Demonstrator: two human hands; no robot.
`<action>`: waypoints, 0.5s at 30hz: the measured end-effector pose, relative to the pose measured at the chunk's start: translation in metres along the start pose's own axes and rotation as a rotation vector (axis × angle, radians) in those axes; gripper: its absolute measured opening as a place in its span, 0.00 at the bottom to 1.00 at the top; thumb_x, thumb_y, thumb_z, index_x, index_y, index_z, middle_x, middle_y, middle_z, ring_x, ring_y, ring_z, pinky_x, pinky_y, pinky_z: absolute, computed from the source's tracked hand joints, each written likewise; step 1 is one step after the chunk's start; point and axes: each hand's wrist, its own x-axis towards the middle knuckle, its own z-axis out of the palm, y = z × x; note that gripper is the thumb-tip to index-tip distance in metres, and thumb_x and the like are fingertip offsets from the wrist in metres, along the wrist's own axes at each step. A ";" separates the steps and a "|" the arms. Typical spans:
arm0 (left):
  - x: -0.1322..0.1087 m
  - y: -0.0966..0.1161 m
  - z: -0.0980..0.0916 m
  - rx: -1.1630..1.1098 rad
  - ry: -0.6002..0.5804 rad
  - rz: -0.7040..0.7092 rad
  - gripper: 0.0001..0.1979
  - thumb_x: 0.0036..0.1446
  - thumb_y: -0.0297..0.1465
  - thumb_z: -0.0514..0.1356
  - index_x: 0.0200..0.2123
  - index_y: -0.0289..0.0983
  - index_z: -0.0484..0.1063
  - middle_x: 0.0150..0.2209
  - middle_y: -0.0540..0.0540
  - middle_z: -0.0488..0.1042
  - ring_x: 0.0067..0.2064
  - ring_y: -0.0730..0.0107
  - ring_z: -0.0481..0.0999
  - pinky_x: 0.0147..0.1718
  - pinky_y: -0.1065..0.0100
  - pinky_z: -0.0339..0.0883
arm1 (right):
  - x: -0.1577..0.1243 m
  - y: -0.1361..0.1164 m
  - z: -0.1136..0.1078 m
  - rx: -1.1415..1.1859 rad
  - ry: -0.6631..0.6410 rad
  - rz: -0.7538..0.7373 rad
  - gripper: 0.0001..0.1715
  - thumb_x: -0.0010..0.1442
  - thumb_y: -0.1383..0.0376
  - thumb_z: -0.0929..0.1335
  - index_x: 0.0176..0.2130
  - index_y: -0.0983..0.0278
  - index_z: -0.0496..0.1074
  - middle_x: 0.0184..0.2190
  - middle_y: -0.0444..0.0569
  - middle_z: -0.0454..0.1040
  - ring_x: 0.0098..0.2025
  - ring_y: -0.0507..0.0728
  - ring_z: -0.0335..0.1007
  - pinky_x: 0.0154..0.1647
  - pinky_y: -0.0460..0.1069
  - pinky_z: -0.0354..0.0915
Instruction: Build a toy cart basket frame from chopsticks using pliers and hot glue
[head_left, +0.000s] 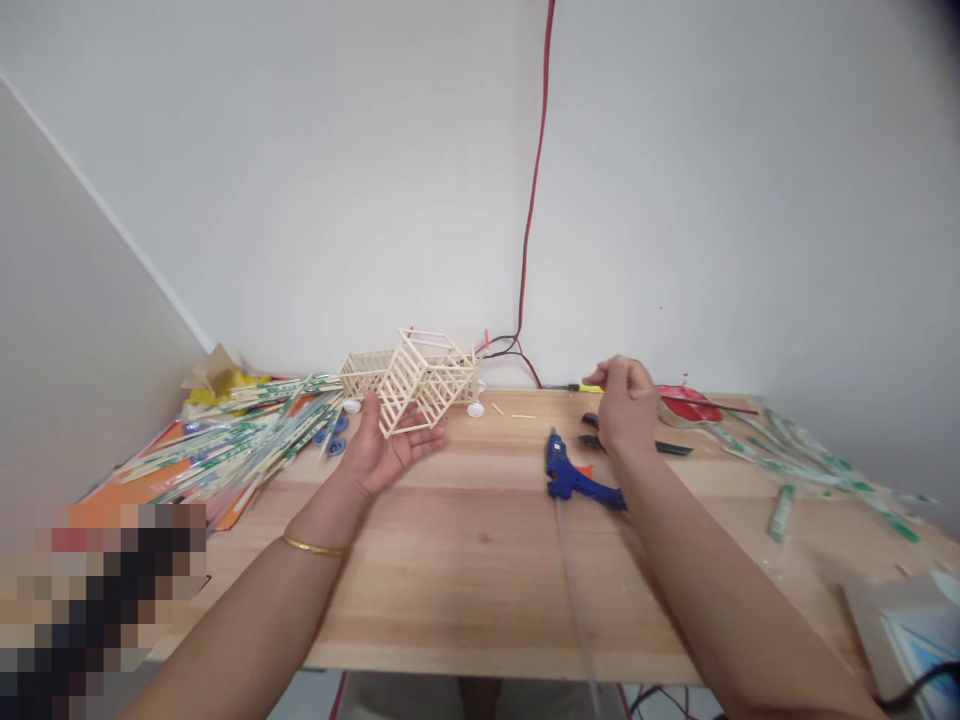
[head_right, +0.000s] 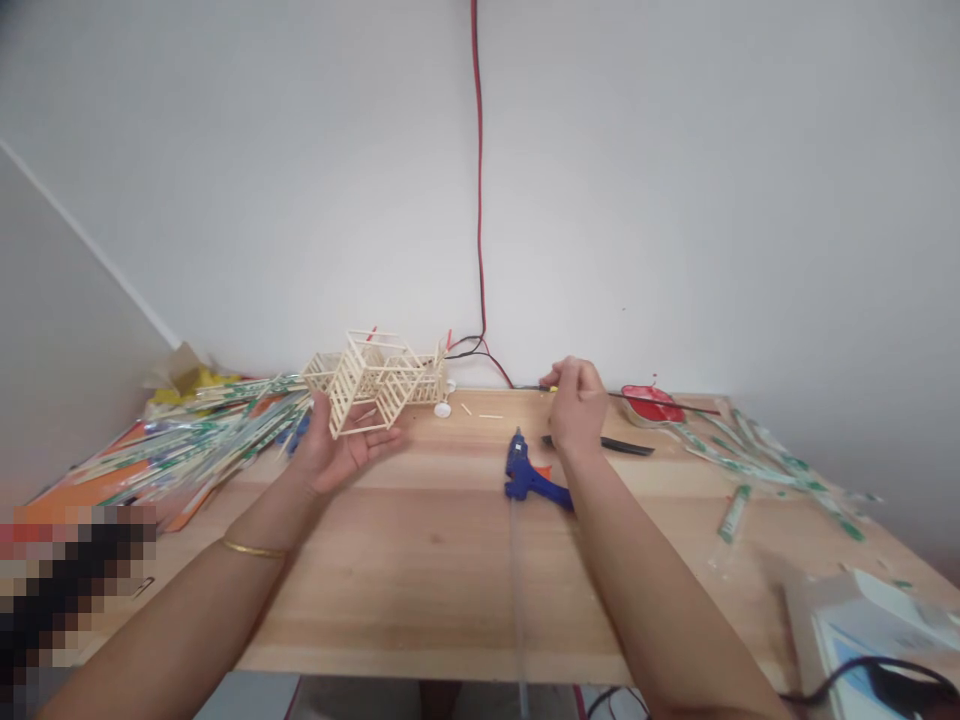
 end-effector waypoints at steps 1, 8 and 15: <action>0.000 -0.001 -0.001 0.006 -0.002 -0.008 0.37 0.51 0.58 0.49 0.49 0.32 0.67 0.42 0.36 0.76 0.39 0.52 0.79 0.50 0.44 0.62 | -0.004 -0.004 0.002 -0.005 -0.073 -0.032 0.14 0.60 0.56 0.62 0.36 0.64 0.68 0.31 0.46 0.71 0.30 0.52 0.68 0.36 0.50 0.64; 0.001 -0.010 0.000 0.114 -0.048 0.000 0.33 0.51 0.56 0.52 0.50 0.37 0.67 0.44 0.40 0.76 0.41 0.53 0.78 0.50 0.44 0.63 | -0.047 -0.029 0.022 -0.052 -0.645 -0.259 0.21 0.58 0.59 0.66 0.51 0.60 0.64 0.40 0.51 0.73 0.40 0.55 0.70 0.45 0.54 0.66; 0.006 -0.017 0.002 0.404 -0.047 0.224 0.31 0.52 0.52 0.56 0.51 0.35 0.69 0.52 0.38 0.72 0.53 0.52 0.70 0.52 0.53 0.64 | -0.056 -0.027 0.026 0.052 -0.894 0.157 0.45 0.49 0.55 0.72 0.60 0.60 0.53 0.58 0.59 0.61 0.56 0.62 0.62 0.52 0.58 0.63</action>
